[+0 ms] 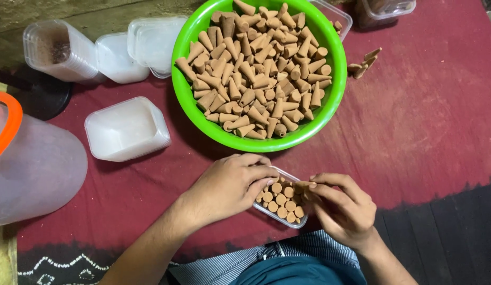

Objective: The person picks up incense cones from a bowl and places them into small plastic containers by hand, filling the containers before stacking them together.

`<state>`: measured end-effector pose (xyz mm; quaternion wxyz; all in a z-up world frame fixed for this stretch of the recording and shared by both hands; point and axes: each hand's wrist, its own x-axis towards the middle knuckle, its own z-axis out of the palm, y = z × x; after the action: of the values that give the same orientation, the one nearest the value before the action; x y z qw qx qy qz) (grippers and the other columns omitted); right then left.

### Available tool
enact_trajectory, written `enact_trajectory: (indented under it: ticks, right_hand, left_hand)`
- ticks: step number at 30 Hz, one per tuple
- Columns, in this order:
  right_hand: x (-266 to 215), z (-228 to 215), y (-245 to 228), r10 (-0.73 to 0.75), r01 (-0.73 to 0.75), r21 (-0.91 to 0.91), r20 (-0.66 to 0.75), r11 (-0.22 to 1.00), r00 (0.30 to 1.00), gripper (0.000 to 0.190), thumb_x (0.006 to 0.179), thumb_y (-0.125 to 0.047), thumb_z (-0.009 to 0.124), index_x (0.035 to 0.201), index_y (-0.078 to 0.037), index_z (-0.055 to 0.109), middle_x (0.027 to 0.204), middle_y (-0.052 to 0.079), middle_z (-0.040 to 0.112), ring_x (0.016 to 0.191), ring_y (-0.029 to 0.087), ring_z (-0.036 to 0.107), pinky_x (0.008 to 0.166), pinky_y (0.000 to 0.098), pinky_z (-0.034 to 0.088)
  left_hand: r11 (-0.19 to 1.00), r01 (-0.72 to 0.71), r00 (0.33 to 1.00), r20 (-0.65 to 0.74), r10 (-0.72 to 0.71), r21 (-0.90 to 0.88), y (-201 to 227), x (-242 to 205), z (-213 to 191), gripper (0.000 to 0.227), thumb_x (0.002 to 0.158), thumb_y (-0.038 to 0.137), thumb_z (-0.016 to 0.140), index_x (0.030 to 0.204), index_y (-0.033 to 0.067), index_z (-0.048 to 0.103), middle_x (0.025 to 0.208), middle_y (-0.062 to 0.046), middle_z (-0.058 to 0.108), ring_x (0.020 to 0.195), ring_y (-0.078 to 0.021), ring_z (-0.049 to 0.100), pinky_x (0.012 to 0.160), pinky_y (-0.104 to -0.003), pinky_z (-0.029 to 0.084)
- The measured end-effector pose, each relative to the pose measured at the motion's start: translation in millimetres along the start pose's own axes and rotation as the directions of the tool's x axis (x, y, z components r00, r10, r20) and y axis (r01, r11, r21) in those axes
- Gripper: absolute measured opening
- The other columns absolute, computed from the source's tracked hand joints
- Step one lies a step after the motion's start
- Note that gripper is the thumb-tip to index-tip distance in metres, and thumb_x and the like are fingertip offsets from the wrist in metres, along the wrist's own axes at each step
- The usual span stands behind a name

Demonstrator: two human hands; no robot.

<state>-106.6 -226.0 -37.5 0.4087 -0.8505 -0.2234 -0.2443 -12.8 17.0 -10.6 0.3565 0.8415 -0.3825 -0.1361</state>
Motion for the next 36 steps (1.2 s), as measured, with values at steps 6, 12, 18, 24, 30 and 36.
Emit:
enact_trajectory:
  ticks: [6,12,18,24,30,36]
  right_hand:
    - [8.3,6.4,-6.5,-0.015,0.015,0.024,-0.012,1.0,1.0,0.023,0.083,0.004,0.078,0.101,0.007,0.064,0.099,0.025,0.072,0.089,0.029,0.078,0.084,0.0318,0.069]
    - [6.4,9.6,-4.4,-0.062,0.063,-0.036,0.012,0.997,0.998,0.028,0.086,-0.001,0.08,0.108,0.002,0.064,0.105,0.021,0.073,0.086,0.027,0.076,0.077,0.0304,0.063]
    - [8.0,2.6,-12.8,-0.083,0.084,-0.034,0.044,0.996,0.996,0.024,0.09,-0.001,0.072,0.111,0.005,0.063,0.1,0.021,0.069,0.082,0.026,0.072,0.077,0.0301,0.064]
    - [7.9,7.0,-7.8,-0.195,0.205,0.001,0.319,0.979,0.928,0.007,0.099,-0.009,0.056,0.1,-0.003,0.06,0.124,0.015,0.071,0.108,0.032,0.066,0.085,0.0425,0.048]
    - [2.0,10.6,-0.6,-0.123,0.152,-0.049,0.369,0.987,0.921,0.029,0.104,-0.033,0.048,0.098,-0.01,0.064,0.13,0.004,0.071,0.11,0.024,0.065,0.09,0.0392,0.044]
    - [-16.3,19.9,14.7,-0.153,0.179,-0.089,0.246,0.98,0.957,0.038,0.104,-0.037,0.041,0.087,-0.01,0.062,0.117,0.004,0.076,0.098,0.024,0.067,0.09,0.0444,0.043]
  left_hand:
    - [0.999,0.037,0.994,0.099,-0.034,-0.028,6.6,1.7,-3.2,0.027,0.097,0.017,0.052,0.117,0.0092,0.068,0.11,-0.004,0.071,0.098,-0.0287,0.068,0.083,-0.046,0.055]
    - [1.0,-0.014,0.994,0.111,0.013,0.007,8.2,-0.3,-5.9,0.033,0.092,0.015,0.055,0.122,0.0103,0.069,0.116,-0.002,0.069,0.098,-0.0276,0.068,0.083,-0.044,0.054]
    - [0.994,-0.066,0.996,0.071,0.06,0.091,6.6,-3.6,-7.4,0.034,0.091,0.02,0.058,0.12,0.0125,0.073,0.112,-0.001,0.07,0.091,-0.0274,0.068,0.08,-0.046,0.056]
    - [0.977,-0.135,0.99,-0.014,0.139,0.165,0.3,-5.0,-2.0,0.033,0.085,0.015,0.059,0.112,0.0134,0.077,0.111,-0.002,0.071,0.09,-0.0263,0.069,0.079,-0.045,0.057]
    - [0.983,-0.121,0.993,0.004,0.121,0.142,1.2,-5.5,-5.6,0.036,0.086,0.017,0.06,0.117,0.0189,0.077,0.112,-0.003,0.07,0.09,-0.0271,0.069,0.077,-0.046,0.056]
    - [0.991,-0.087,0.996,0.001,0.087,0.102,7.6,-6.0,-10.9,0.028,0.089,0.035,0.064,0.107,0.0206,0.08,0.112,-0.002,0.071,0.095,-0.0273,0.067,0.078,-0.046,0.054]
